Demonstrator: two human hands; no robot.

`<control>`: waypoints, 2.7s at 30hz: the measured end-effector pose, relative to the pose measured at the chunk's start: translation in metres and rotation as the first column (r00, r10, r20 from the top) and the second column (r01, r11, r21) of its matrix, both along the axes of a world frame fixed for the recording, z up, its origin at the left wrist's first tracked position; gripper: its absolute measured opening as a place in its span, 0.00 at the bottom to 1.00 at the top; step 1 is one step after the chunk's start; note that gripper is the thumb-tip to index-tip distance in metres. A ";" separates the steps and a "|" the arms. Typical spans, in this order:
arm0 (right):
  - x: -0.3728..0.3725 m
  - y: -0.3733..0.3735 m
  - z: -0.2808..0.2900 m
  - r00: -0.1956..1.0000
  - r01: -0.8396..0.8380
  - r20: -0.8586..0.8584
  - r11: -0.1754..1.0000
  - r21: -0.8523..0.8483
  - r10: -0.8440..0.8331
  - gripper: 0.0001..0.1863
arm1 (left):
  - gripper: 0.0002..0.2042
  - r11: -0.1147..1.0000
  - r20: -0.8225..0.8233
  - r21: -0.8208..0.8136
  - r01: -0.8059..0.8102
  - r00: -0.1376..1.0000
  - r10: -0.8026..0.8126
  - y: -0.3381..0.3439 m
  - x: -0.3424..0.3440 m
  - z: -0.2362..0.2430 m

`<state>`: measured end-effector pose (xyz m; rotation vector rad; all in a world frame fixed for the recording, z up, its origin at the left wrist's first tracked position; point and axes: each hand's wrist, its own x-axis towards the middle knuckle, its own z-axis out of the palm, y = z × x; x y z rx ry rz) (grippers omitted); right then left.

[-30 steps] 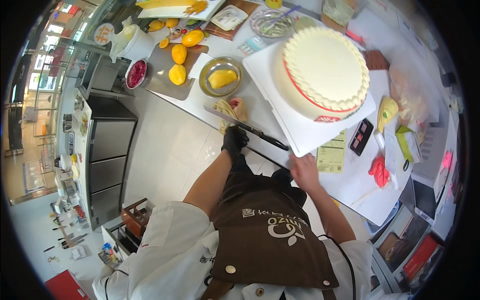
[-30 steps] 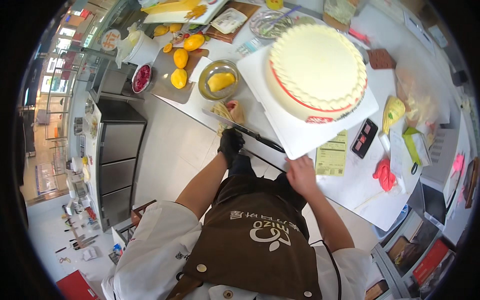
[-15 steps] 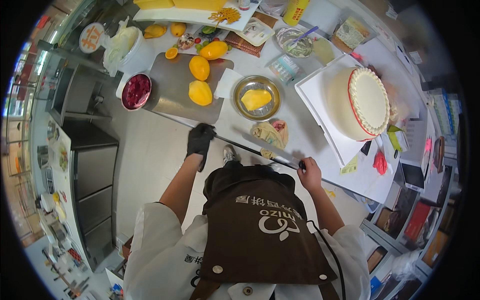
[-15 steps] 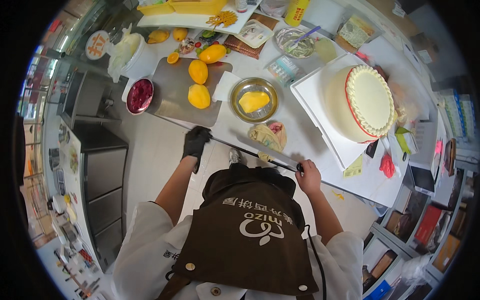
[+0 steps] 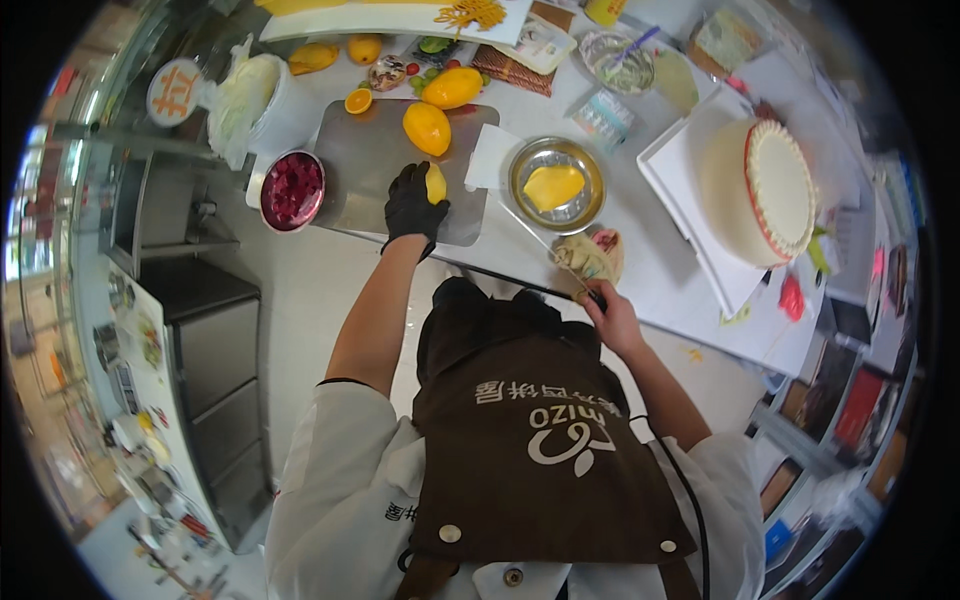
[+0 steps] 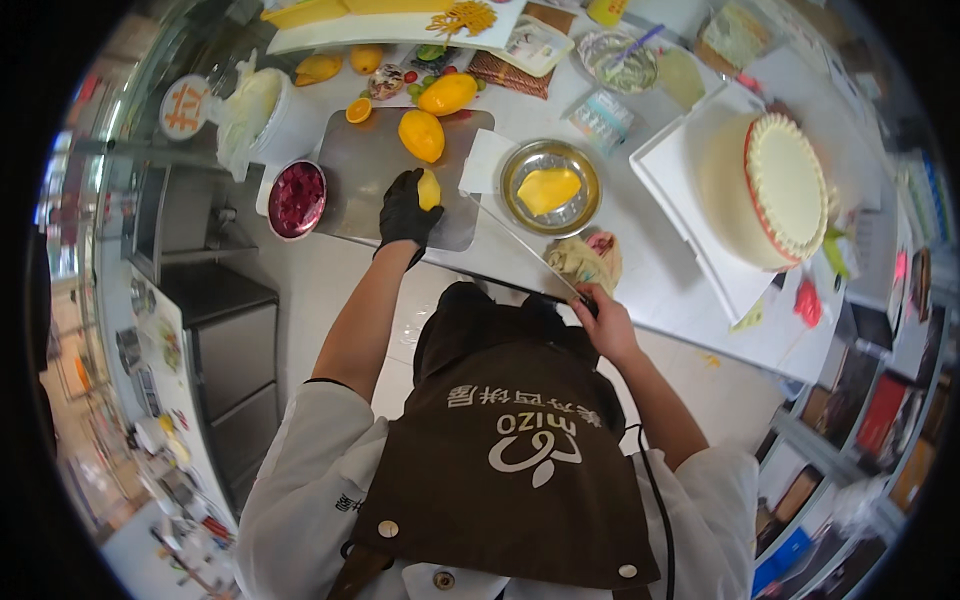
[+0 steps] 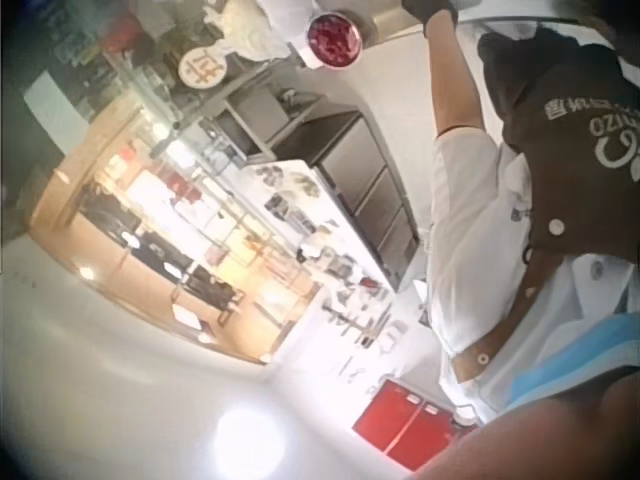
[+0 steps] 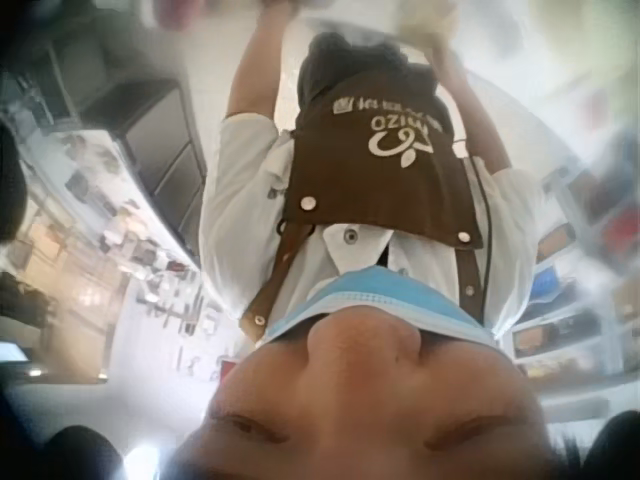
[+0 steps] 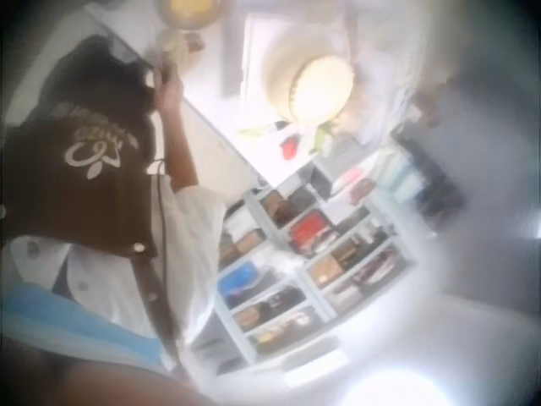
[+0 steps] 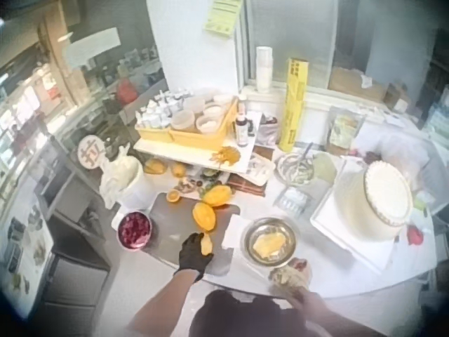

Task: The person peels a mango with a knife, slices the flesh into strips, and dices it into cubes on a cutting board. The diced mango is then transferred into a metal bowl.

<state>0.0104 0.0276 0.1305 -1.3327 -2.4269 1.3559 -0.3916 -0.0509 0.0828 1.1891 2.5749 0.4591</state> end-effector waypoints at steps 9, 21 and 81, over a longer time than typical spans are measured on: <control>-0.107 -0.089 -0.018 0.966 0.239 0.150 0.946 -0.218 -0.210 0.20 | 0.41 0.703 0.025 0.295 0.648 0.730 -0.683 -0.039 -0.060 -0.006; -0.193 -0.159 -0.066 0.874 0.448 0.034 0.776 -0.444 -0.485 0.26 | 0.37 0.689 -0.065 0.387 0.613 0.763 -0.643 -0.033 -0.076 -0.033; -0.285 -0.135 -0.059 0.968 0.231 0.168 0.921 -0.313 -0.186 0.24 | 0.47 0.699 -0.035 0.402 0.591 0.773 -0.634 -0.032 -0.084 -0.060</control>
